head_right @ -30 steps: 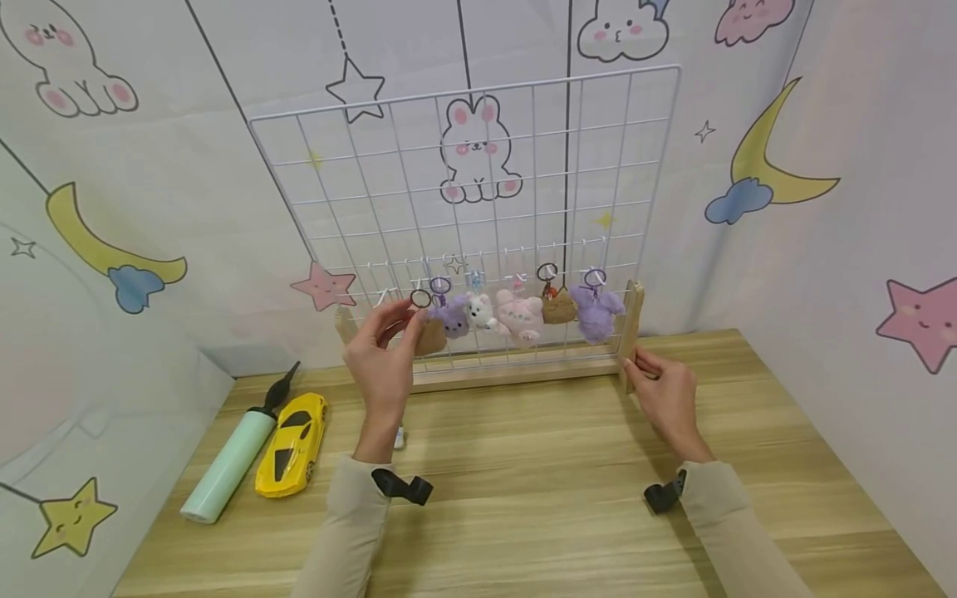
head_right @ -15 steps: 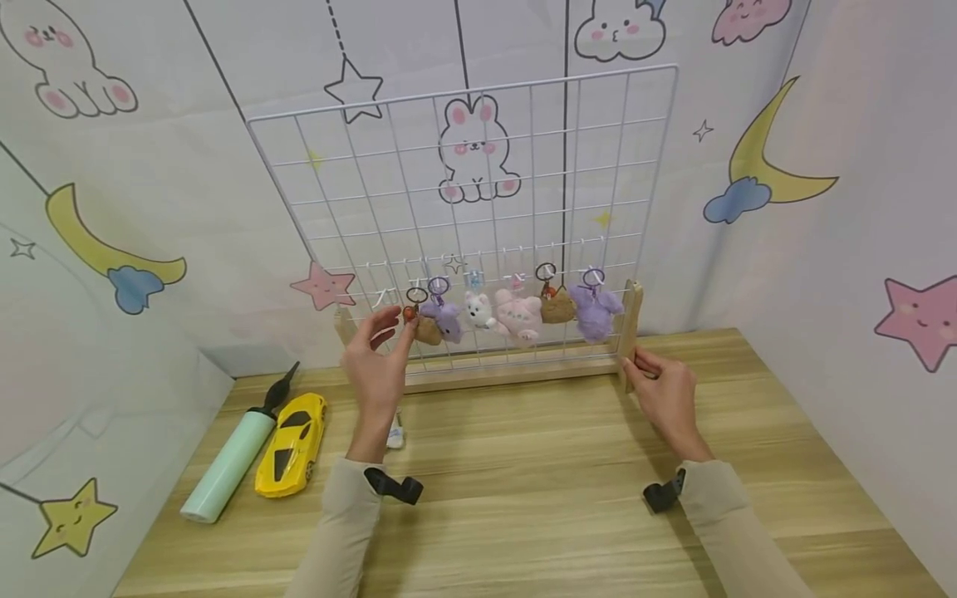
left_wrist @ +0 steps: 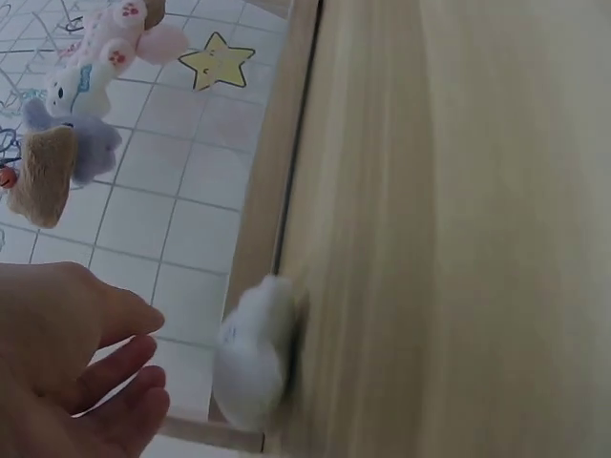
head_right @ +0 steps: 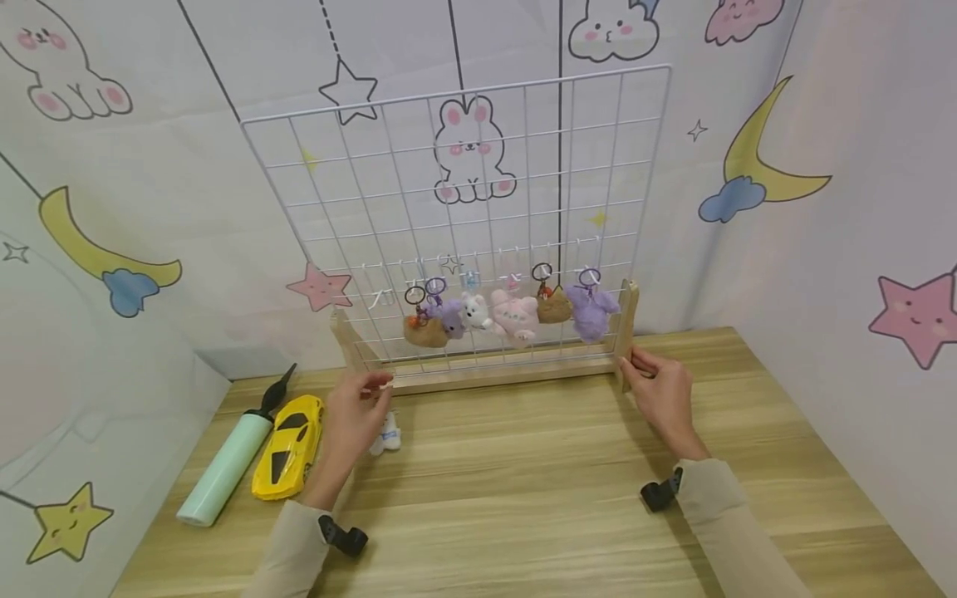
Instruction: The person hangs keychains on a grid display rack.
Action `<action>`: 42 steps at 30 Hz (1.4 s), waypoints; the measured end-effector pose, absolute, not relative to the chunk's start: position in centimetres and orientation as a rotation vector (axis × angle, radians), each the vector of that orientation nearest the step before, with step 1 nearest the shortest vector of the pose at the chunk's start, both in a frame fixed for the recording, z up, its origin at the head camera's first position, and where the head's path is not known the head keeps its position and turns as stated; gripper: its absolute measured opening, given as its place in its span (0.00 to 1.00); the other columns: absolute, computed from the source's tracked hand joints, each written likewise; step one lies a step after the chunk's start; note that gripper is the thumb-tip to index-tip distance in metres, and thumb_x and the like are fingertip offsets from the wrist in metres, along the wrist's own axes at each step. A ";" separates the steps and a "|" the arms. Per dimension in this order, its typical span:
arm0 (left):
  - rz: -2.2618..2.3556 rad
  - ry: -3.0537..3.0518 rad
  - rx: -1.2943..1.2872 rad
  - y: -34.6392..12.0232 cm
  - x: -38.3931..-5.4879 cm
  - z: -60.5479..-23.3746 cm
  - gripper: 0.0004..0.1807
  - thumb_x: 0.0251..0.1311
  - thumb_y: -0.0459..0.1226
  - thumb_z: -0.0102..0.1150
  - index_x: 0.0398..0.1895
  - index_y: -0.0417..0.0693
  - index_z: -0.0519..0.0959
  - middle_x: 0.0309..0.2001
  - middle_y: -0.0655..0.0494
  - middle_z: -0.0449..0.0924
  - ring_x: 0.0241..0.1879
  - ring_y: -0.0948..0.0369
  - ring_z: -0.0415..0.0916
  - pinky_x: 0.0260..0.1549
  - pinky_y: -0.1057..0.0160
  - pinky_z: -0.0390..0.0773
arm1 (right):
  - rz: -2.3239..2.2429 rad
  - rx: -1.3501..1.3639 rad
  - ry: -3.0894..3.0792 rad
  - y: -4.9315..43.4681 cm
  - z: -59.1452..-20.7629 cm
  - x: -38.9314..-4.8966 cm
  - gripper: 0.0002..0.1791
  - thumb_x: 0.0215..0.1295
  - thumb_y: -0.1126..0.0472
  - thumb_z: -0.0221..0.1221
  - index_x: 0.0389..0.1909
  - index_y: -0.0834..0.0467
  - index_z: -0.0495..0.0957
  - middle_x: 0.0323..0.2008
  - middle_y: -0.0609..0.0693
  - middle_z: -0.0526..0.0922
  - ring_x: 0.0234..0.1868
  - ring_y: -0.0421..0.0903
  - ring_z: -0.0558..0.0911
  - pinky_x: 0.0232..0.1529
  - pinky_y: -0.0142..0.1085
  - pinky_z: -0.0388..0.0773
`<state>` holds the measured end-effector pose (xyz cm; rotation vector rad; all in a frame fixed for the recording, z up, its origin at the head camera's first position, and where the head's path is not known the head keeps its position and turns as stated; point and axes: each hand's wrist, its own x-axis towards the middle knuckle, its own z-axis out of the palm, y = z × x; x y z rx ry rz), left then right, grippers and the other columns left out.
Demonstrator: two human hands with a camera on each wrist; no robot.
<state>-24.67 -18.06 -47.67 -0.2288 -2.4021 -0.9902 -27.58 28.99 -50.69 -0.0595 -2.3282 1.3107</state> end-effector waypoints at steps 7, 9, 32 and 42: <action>-0.979 -2.829 -0.138 -20.5 -23.2 -48.9 0.08 0.71 0.36 0.71 0.48 0.42 0.90 0.37 0.50 0.87 0.36 0.58 0.78 0.35 0.63 0.78 | 1.290 -0.075 -2.318 29.3 -50.8 -27.4 0.23 0.71 0.53 0.72 0.58 0.66 0.87 0.53 0.65 0.89 0.38 0.10 0.76 0.37 0.11 0.75; -1.020 -2.882 -0.124 -20.6 -23.0 -48.9 0.10 0.72 0.38 0.70 0.50 0.42 0.89 0.39 0.50 0.86 0.36 0.59 0.76 0.35 0.65 0.78 | 1.288 -0.076 -2.315 29.5 -50.8 -27.3 0.23 0.71 0.54 0.72 0.58 0.66 0.87 0.52 0.65 0.90 0.39 0.09 0.77 0.37 0.10 0.75; -1.142 -2.900 -0.115 -18.7 -22.1 -49.1 0.08 0.65 0.35 0.75 0.35 0.46 0.83 0.34 0.53 0.85 0.32 0.60 0.75 0.32 0.64 0.73 | 1.290 -0.076 -2.331 29.3 -51.0 -27.4 0.24 0.72 0.55 0.72 0.59 0.68 0.86 0.54 0.66 0.89 0.39 0.09 0.75 0.37 0.11 0.75; -1.039 -2.850 -0.205 -18.2 -22.0 -49.4 0.02 0.65 0.32 0.75 0.36 0.44 0.89 0.35 0.53 0.89 0.36 0.60 0.82 0.39 0.58 0.84 | 1.291 -0.063 -2.333 29.0 -50.8 -27.5 0.23 0.72 0.56 0.72 0.59 0.68 0.86 0.54 0.66 0.89 0.40 0.11 0.77 0.38 0.10 0.75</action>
